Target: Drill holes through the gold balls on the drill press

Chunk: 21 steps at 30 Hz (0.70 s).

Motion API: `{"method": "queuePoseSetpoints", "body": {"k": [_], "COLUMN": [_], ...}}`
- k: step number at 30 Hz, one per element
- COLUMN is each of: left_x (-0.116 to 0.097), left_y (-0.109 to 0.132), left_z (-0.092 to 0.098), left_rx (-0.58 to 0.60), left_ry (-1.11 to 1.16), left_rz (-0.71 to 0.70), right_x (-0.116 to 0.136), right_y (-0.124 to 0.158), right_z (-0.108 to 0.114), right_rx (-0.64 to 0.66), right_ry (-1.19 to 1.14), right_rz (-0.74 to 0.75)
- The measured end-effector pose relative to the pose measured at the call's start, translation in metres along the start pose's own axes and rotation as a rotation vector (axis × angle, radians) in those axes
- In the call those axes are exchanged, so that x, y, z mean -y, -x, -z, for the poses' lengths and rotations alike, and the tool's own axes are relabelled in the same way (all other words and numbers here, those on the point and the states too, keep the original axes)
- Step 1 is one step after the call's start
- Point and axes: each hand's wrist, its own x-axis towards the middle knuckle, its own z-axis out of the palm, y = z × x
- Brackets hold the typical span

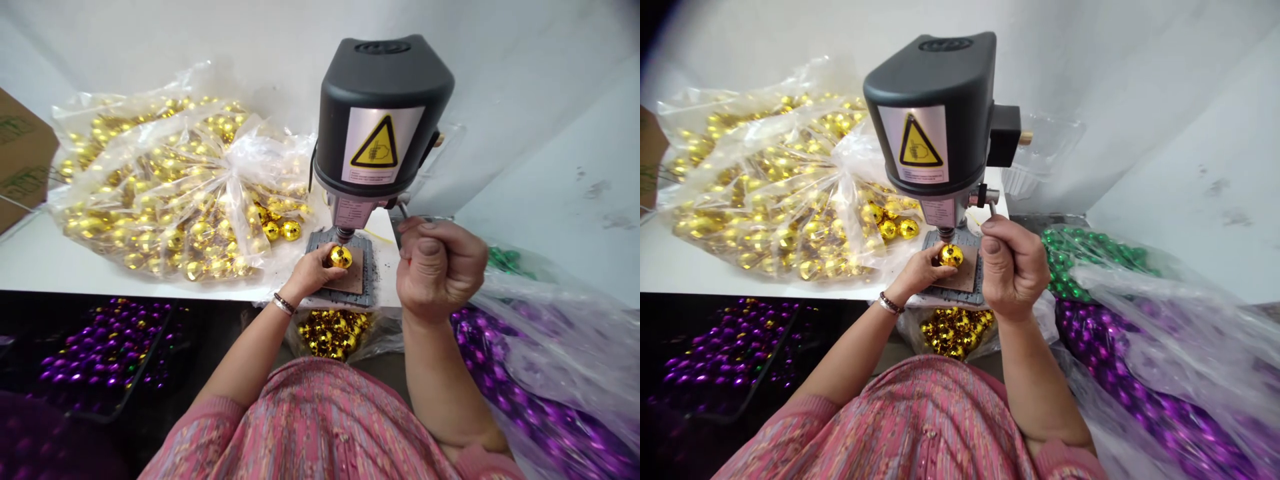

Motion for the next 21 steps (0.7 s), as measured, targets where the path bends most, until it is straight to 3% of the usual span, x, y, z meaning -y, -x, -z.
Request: {"method": "queuePoseSetpoints", "body": {"k": [9,15,21], "left_x": [0.002,0.005,0.012], "left_y": [-0.001,0.001,0.007], "left_z": [-0.001,-0.002,-0.001], "left_rx": [0.007,-0.016,0.028], "left_ry": [0.026,0.098,0.136], "left_rz": [0.003,0.019,-0.069], "right_x": [-0.015,0.011,0.019], "right_y": [0.004,-0.036,-0.064], "right_z": [-0.006,-0.022,-0.032], "right_rx": [0.019,-0.081,-0.054], "right_ry": [-0.171,-0.174,-0.152], "right_rz": [0.125,0.023,0.013]}}
